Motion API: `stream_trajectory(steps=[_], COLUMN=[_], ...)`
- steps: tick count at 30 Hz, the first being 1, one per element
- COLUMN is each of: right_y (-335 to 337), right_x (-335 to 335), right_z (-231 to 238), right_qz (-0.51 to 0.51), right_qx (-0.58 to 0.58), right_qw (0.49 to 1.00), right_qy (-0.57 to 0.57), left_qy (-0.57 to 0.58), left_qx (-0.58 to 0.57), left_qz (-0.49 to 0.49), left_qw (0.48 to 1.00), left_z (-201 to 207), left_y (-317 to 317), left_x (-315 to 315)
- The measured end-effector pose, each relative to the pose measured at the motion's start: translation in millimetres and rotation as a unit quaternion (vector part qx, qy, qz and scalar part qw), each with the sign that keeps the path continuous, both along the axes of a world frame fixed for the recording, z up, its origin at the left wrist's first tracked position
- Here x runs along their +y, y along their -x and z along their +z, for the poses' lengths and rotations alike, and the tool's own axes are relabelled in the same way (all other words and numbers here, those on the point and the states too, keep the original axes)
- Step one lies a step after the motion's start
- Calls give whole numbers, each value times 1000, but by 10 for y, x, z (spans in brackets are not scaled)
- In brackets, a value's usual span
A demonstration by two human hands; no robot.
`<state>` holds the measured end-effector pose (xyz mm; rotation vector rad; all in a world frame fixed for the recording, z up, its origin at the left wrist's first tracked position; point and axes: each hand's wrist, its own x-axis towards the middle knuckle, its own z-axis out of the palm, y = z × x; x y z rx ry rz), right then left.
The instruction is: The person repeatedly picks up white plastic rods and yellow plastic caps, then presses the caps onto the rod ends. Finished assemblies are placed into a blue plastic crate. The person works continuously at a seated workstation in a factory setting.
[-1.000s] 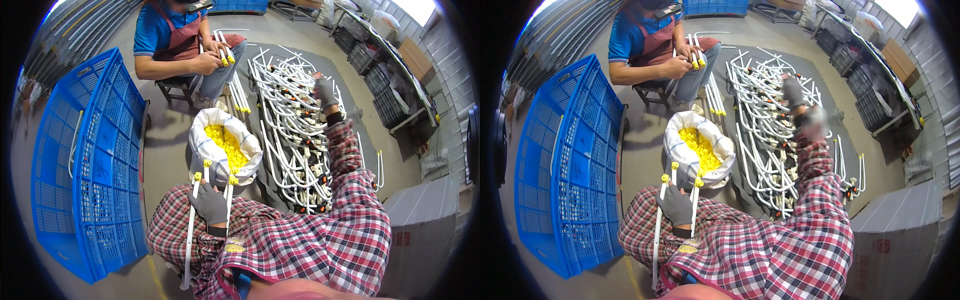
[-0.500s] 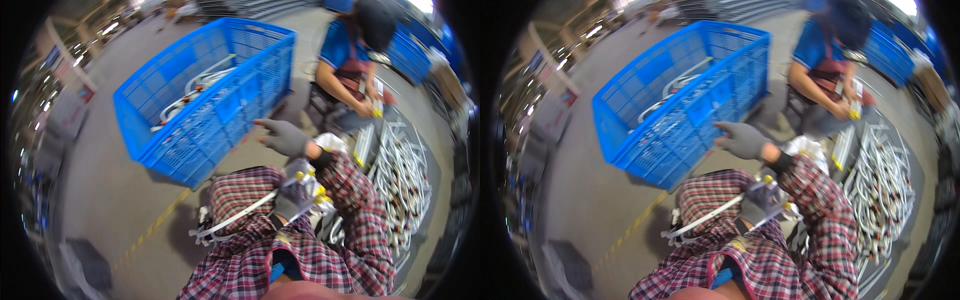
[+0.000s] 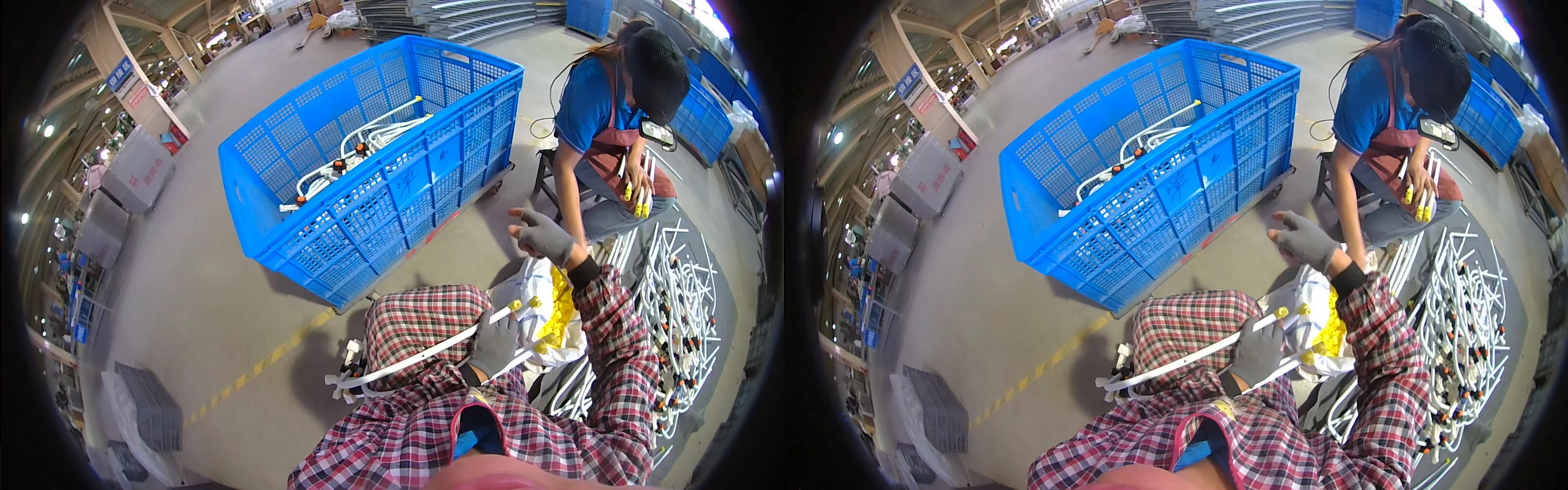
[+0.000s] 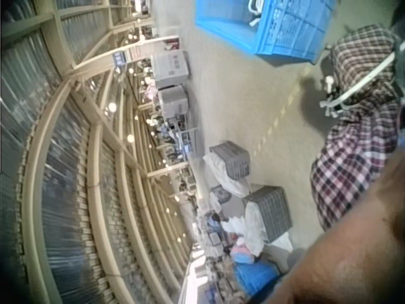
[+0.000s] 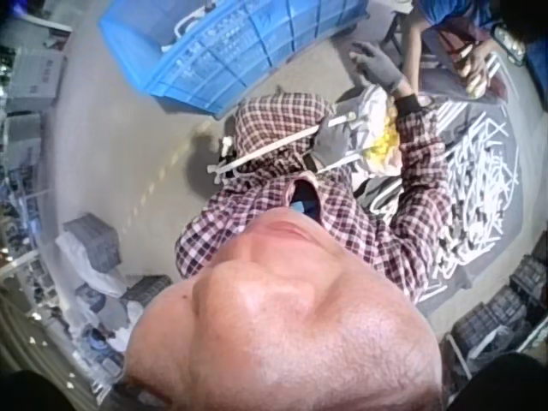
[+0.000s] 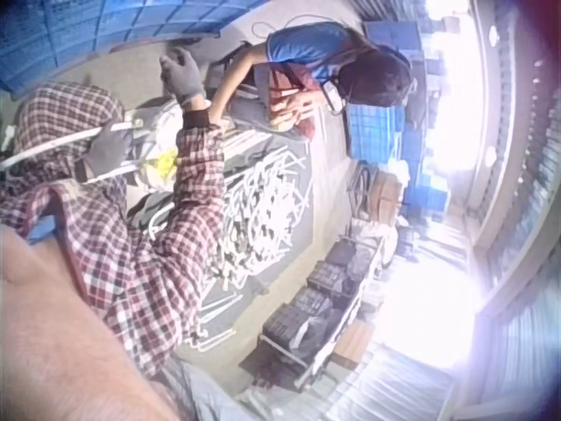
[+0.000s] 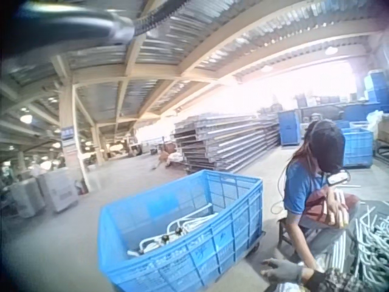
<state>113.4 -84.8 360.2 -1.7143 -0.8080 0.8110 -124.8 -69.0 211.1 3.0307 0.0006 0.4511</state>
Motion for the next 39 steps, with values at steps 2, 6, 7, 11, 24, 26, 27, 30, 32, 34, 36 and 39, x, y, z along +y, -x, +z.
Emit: stream_trajectory(steps=[2,6,7,11,24,26,27,30,32,34,36,39], right_y=[-195,-824,-902,-713,829,952,1002,1067,1087,1094,1094,1087], right_x=[166,683,762,766,-1498,-1508,-1483,-1359,-1295,-1260,-1254,-1265], right_z=[182,905,1007,738,-249,-256,-274,-320,-333,-322,-294,-234], right_qz=[-38,-138,-158,-83,-135,-143,-145,-141,-139,-159,-173,-163], right_qx=[-5,-80,-52,-19,179,159,173,190,183,160,139,135], right_qw=[999,974,966,983,827,836,834,836,843,861,873,871], right_qy=[15,-160,-199,-163,-515,-505,-504,-495,-487,-455,-434,-444], left_qy=[41,177,195,127,151,156,162,158,157,154,168,177], left_qx=[-4,-46,-62,-237,18,18,15,26,57,79,103,104], left_qz=[10,-32,-31,-71,54,58,55,57,71,80,92,95], left_qw=[999,983,978,960,987,986,985,985,983,982,976,974], left_z=[65,146,151,120,84,112,131,194,235,271,297,312], left_y=[19,9,-15,-54,-189,-207,-208,-205,-211,-226,-236,-238], left_x=[-25,-10,-6,-22,300,293,292,305,317,326,326,313])
